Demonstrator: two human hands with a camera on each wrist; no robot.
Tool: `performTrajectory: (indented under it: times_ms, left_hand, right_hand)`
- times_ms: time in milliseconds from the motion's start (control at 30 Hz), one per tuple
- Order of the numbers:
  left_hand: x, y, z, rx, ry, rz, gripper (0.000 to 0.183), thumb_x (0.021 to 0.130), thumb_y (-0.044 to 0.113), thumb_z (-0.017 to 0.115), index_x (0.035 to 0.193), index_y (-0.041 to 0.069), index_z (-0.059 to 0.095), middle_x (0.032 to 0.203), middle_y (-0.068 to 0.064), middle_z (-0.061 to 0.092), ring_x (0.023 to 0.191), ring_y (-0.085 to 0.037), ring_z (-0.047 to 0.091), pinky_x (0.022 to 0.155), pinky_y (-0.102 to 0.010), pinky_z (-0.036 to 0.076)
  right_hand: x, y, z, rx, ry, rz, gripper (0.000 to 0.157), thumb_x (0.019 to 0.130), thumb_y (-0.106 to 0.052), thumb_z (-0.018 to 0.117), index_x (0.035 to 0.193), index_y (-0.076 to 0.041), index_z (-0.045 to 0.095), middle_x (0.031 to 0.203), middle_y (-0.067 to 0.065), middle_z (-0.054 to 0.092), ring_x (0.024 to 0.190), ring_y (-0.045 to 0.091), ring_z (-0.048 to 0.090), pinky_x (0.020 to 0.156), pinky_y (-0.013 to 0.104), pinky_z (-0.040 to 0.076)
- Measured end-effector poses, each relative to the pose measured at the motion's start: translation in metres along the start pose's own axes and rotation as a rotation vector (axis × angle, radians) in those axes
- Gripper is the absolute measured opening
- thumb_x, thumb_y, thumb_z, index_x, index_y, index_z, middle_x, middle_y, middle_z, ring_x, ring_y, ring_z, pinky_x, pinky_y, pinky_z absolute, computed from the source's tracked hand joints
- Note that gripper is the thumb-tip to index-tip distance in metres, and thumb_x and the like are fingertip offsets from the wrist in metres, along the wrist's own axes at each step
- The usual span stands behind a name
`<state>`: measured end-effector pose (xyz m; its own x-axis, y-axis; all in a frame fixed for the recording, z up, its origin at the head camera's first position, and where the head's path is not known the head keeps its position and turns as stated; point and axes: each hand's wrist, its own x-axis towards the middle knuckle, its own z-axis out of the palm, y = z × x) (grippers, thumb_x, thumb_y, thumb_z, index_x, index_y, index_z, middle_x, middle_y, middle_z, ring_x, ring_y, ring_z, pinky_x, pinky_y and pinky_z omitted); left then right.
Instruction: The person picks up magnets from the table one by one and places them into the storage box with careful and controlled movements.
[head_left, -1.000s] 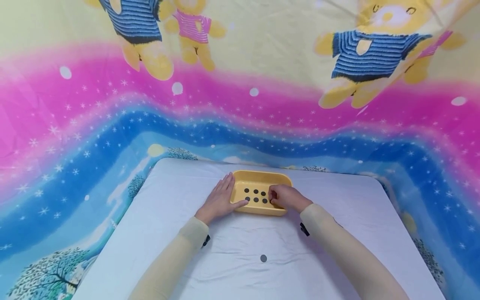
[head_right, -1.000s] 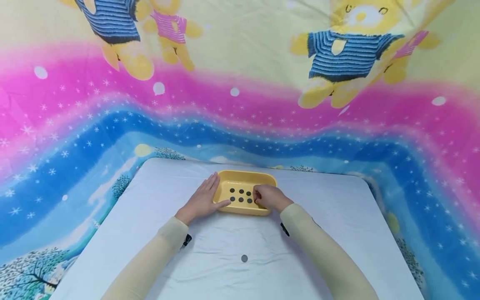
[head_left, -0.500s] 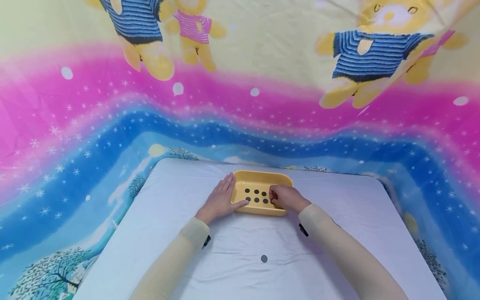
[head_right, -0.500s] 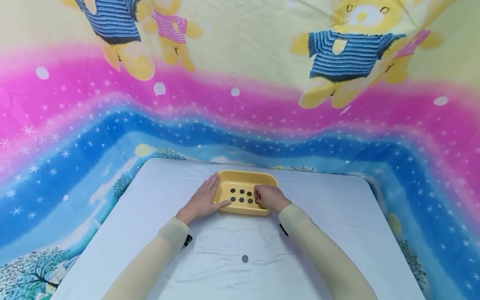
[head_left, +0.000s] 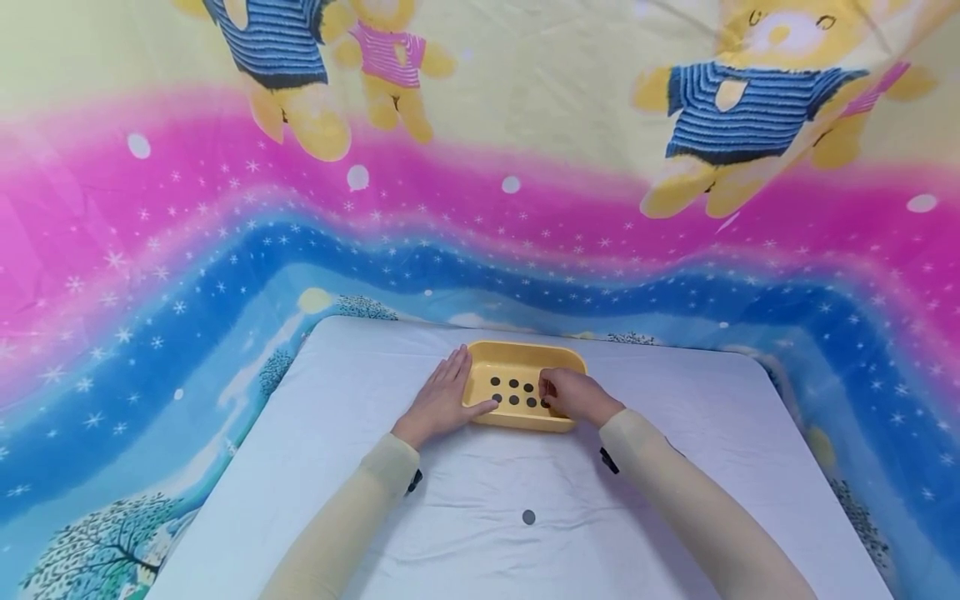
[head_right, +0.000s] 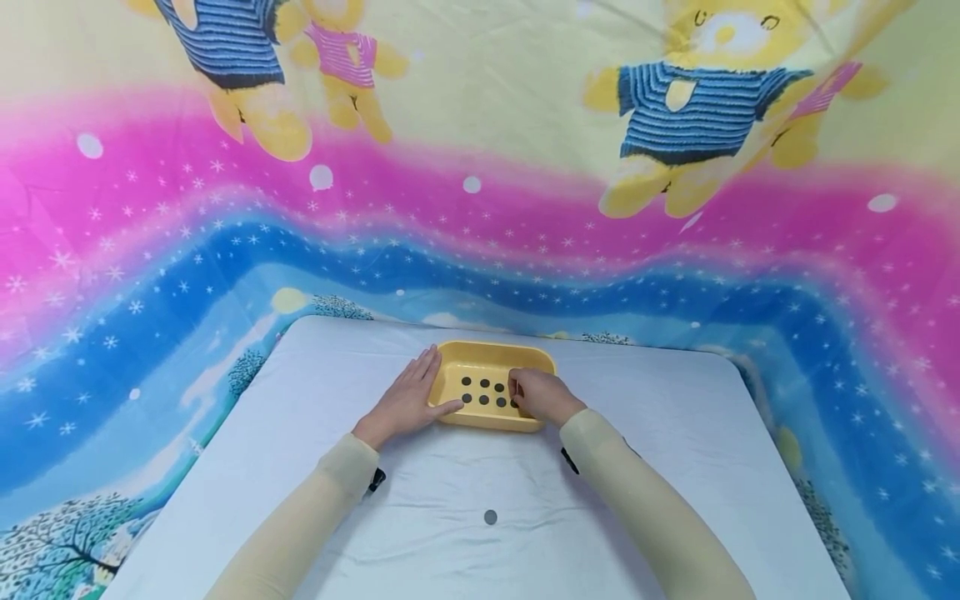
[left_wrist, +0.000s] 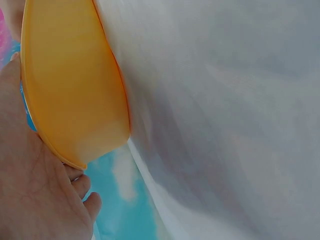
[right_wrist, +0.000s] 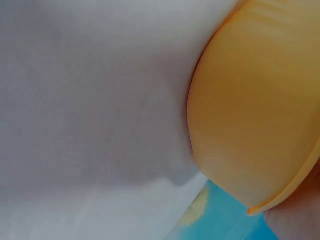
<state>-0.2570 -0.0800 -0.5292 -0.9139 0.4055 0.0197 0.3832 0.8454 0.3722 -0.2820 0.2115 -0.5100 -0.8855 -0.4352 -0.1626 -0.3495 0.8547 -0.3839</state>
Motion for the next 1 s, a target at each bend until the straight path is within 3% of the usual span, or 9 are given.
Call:
performTrajectory:
  times_ms: [200, 567, 767, 1000]
  left_hand:
    - [0.001, 0.001, 0.001, 0.009, -0.004, 0.005, 0.116, 0.098, 0.084, 0.045, 0.171, 0.003, 0.005, 0.181, -0.011, -0.003, 0.167, -0.026, -0.002, 0.134, -0.043, 0.004]
    - [0.003, 0.001, -0.002, 0.009, -0.024, -0.009, 0.118, 0.097, 0.086, 0.043, 0.172, 0.005, 0.003, 0.179, -0.005, -0.012, 0.166, -0.02, -0.009, 0.132, -0.039, 0.0]
    - [0.003, -0.002, 0.002, 0.006, -0.019, -0.011, 0.117, 0.098, 0.083, 0.047, 0.171, 0.004, 0.0, 0.178, -0.004, -0.013, 0.166, -0.021, -0.008, 0.132, -0.039, -0.001]
    - [0.002, -0.002, 0.003, 0.006, -0.005, -0.003, 0.117, 0.098, 0.082, 0.047, 0.171, 0.004, 0.0, 0.178, -0.006, -0.012, 0.166, -0.023, -0.006, 0.132, -0.04, 0.0]
  right_hand:
    - [-0.008, 0.0, -0.003, 0.08, 0.036, -0.013, 0.008, 0.104, -0.011, 0.071, 0.098, -0.012, 0.066, 0.086, -0.002, 0.063, 0.075, 0.016, 0.058, 0.066, 0.034, 0.051]
    - [-0.037, -0.007, -0.007, 0.124, 0.153, -0.139, 0.004, 0.101, -0.011, 0.074, 0.099, -0.01, 0.07, 0.09, -0.005, 0.065, 0.077, 0.012, 0.058, 0.067, 0.032, 0.052]
    - [-0.06, -0.017, -0.003, 0.112, 0.202, -0.19, 0.008, 0.099, -0.011, 0.076, 0.102, -0.016, 0.07, 0.095, -0.007, 0.066, 0.086, 0.01, 0.06, 0.073, 0.03, 0.055]
    - [-0.088, -0.03, 0.004, 0.118, 0.236, -0.263, 0.015, 0.097, -0.01, 0.079, 0.101, -0.02, 0.068, 0.094, -0.011, 0.064, 0.083, 0.011, 0.06, 0.073, 0.026, 0.055]
